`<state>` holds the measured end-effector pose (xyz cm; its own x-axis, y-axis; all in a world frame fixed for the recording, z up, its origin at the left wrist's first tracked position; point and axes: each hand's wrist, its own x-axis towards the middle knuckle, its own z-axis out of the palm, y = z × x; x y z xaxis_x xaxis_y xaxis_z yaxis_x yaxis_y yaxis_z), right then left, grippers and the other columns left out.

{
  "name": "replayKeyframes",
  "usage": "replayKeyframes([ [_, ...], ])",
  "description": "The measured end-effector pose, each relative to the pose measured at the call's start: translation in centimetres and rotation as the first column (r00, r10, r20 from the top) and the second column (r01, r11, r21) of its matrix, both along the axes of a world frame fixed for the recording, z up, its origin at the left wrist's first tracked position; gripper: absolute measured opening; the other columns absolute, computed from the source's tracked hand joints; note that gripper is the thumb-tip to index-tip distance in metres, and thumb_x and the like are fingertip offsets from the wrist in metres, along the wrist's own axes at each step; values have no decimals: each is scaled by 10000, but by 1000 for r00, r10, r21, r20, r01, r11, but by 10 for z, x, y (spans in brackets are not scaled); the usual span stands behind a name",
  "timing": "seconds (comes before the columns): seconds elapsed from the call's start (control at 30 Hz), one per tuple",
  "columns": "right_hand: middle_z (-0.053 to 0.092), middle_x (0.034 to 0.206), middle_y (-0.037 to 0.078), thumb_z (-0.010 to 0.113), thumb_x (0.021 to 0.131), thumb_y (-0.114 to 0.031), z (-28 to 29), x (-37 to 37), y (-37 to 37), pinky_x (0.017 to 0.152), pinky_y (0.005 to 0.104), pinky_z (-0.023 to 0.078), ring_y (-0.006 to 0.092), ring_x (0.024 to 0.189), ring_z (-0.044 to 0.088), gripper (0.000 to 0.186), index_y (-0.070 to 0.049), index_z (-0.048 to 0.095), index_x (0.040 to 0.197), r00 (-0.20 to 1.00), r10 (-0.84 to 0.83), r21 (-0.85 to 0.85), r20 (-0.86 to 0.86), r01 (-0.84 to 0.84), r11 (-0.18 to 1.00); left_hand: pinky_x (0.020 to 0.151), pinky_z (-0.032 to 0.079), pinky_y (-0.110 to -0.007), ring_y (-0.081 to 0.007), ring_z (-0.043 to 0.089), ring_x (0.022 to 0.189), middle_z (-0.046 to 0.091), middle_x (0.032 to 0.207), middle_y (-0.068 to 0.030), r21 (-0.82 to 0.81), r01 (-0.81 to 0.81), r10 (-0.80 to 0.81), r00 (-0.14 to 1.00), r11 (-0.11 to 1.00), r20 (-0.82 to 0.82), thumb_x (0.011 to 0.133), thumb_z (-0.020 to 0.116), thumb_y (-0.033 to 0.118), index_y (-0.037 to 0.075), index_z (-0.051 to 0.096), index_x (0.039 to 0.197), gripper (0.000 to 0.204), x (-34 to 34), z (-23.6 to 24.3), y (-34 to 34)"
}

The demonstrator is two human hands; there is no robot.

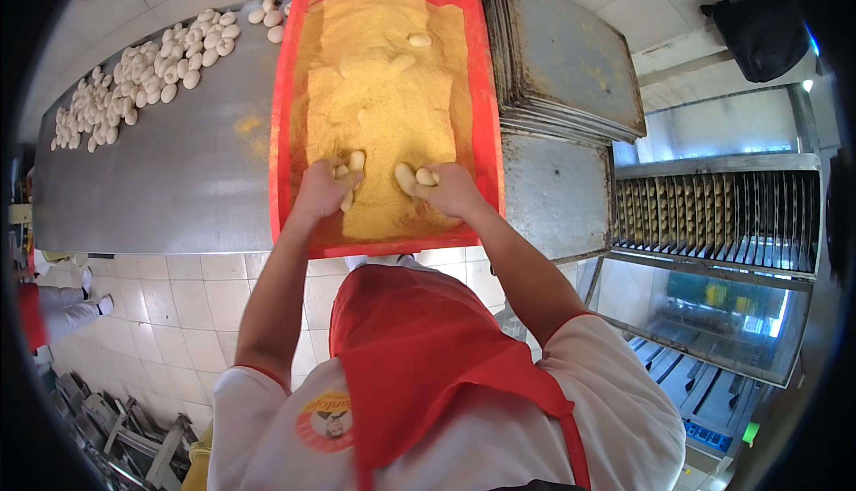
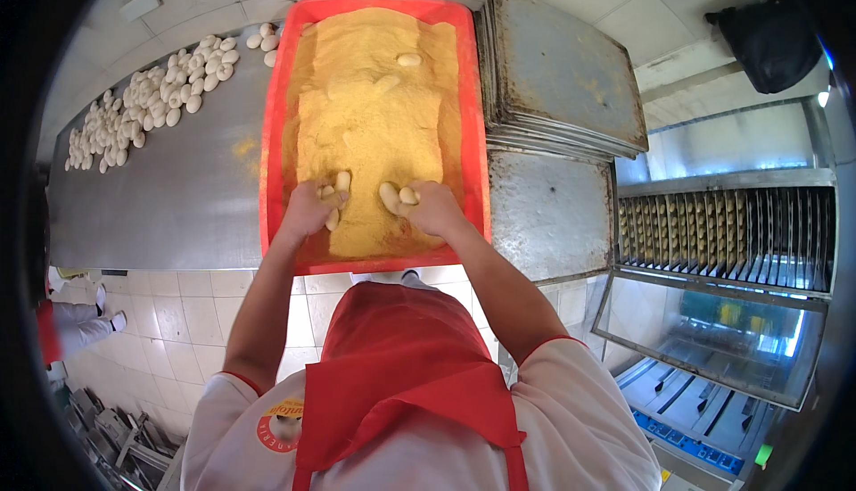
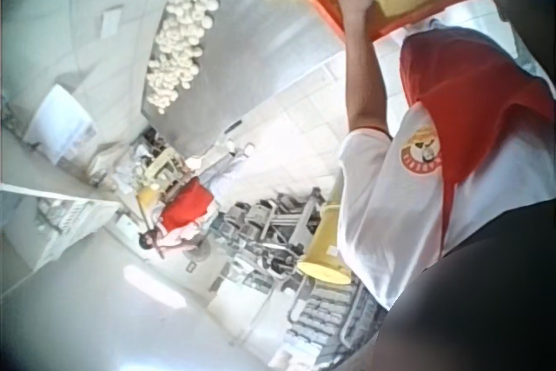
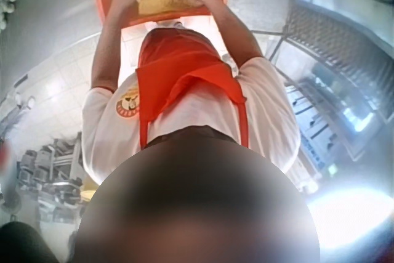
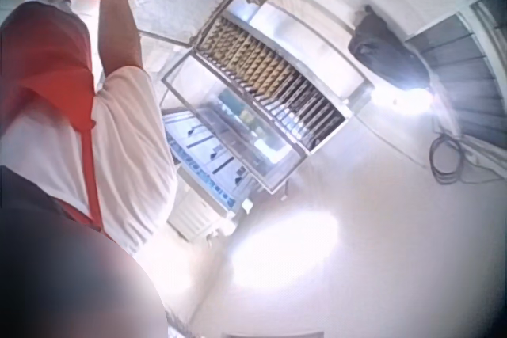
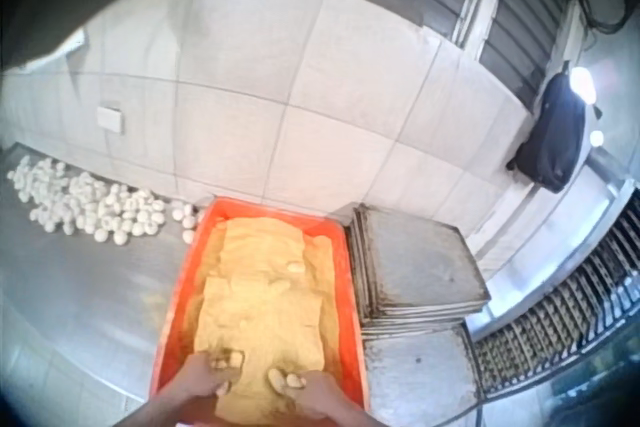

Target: The person coats small pieces of dough in a yellow powder, places them onto a metal baking tray, and then rolls more dough pieces by hand on a metal work surface before coating them as well.

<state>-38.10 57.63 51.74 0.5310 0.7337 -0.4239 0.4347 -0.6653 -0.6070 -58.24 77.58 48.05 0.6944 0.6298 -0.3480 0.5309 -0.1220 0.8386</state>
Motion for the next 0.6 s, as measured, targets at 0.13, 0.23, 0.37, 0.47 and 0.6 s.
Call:
replayKeyframes([
  [0.13,731,1140,244,803,828,-381,24,-3,-1,981,465,545,362,1090,704,491,-41,736,1176,992,-118,-59,39,121,991,766,579,-401,-289,756,850,759,936,-235,103,-170,165,985,980,55,883,789,350,-57,731,1111,470,-10,13,-9],
  [0.23,740,1036,233,803,835,-352,3,-9,2,946,468,562,386,1043,712,460,-39,737,1166,965,69,37,253,-81,996,770,581,-410,-290,756,850,761,945,-223,137,-32,49,991,990,-122,910,749,326,-49,748,1058,403,13,40,-6],
  [0.37,729,937,172,821,838,-324,-10,17,-7,829,425,580,375,860,711,440,-50,725,1168,974,43,211,221,-91,973,764,578,-418,-299,749,839,761,927,-198,129,-135,132,991,982,28,902,752,328,-36,746,1015,381,12,15,2],
  [0.47,721,935,114,839,857,-260,35,67,-51,679,358,564,268,757,699,375,-60,711,1147,961,-47,311,-274,135,941,781,577,-430,-310,748,844,755,913,-203,267,-243,260,965,932,-29,851,797,301,-33,728,1037,389,35,37,-30],
  [0.6,697,954,50,847,885,-144,63,147,-135,543,247,477,115,728,662,336,-58,662,1152,672,-188,328,-717,562,760,829,585,-422,-325,745,904,736,964,-268,538,-174,351,903,825,-247,846,804,283,-42,694,1112,434,63,13,-37],
])
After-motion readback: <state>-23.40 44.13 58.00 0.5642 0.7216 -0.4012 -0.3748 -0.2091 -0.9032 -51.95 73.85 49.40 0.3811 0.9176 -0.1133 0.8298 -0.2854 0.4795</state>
